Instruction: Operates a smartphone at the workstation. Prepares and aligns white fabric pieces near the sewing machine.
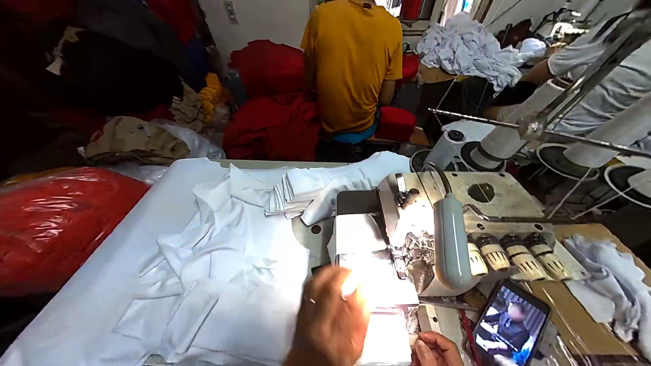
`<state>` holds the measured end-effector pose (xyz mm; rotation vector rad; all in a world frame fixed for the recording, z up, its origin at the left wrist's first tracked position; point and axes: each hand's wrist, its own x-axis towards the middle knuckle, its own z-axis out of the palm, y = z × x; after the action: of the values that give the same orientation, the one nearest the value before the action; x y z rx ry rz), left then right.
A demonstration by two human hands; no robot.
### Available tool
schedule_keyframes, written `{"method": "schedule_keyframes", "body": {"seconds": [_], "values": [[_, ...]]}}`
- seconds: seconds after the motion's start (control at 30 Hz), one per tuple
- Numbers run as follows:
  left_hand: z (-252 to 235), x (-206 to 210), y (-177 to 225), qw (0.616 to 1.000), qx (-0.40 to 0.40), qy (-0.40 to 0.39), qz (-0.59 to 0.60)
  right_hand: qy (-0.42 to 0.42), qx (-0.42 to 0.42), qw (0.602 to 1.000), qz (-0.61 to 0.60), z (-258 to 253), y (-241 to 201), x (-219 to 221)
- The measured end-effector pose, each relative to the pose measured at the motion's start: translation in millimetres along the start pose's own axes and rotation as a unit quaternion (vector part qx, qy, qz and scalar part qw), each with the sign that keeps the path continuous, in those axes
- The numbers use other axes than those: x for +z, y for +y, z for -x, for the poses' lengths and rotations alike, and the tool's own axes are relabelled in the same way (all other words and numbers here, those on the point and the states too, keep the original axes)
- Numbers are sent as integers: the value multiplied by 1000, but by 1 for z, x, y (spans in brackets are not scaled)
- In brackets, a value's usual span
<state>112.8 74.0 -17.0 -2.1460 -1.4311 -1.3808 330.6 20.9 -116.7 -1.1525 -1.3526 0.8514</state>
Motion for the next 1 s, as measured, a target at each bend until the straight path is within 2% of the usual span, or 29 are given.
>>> {"method": "schedule_keyframes", "body": {"seconds": [0.1, 0.17, 0.23, 0.37, 0.43, 0.5, 0.6, 0.67, 0.7, 0.73, 0.8, 0.87, 0.93, 1.0], "values": [[26, 3, 36, 984, 91, -94, 124, 22, -22, 999, 18, -2, -1, 4], [43, 14, 44, 972, 95, -186, 103, 30, -28, 999, 26, -2, 2, 4], [56, 26, 44, 965, 92, -241, 54, 31, -12, 999, 25, -1, 3, 3], [59, 39, 36, 964, 142, -225, 27, 35, 1, 999, 5, 0, 4, 5], [60, 41, 31, 968, 122, -208, 65, 36, 24, 999, -18, 0, -1, 4], [58, 37, 26, 969, 70, -181, 152, 46, 51, 997, -41, -2, -10, 1], [56, 26, 23, 955, 4, -126, 267, 54, 57, 997, -9, 1, -32, -3], [57, 21, 22, 959, 9, -97, 265, 15, 87, 996, -21, 0, -51, -4], [57, 18, 22, 964, 25, -88, 249, -24, 129, 990, -47, -2, -61, -5], [57, 15, 22, 970, 51, -84, 224, -70, 187, 976, -88, -7, -69, -6], [56, 7, 24, 971, 129, -85, 180, -144, 310, 919, -198, -19, -79, -5], [49, -1, 25, 963, 199, -89, 160, -154, 378, 866, -290, -28, -86, 3], [35, -12, 26, 957, 176, -137, 187, -154, 343, 871, -316, -32, -90, 13], [9, -26, 18, 921, 94, -248, 284, -172, 233, 914, -285, -33, -95, 24]]}}
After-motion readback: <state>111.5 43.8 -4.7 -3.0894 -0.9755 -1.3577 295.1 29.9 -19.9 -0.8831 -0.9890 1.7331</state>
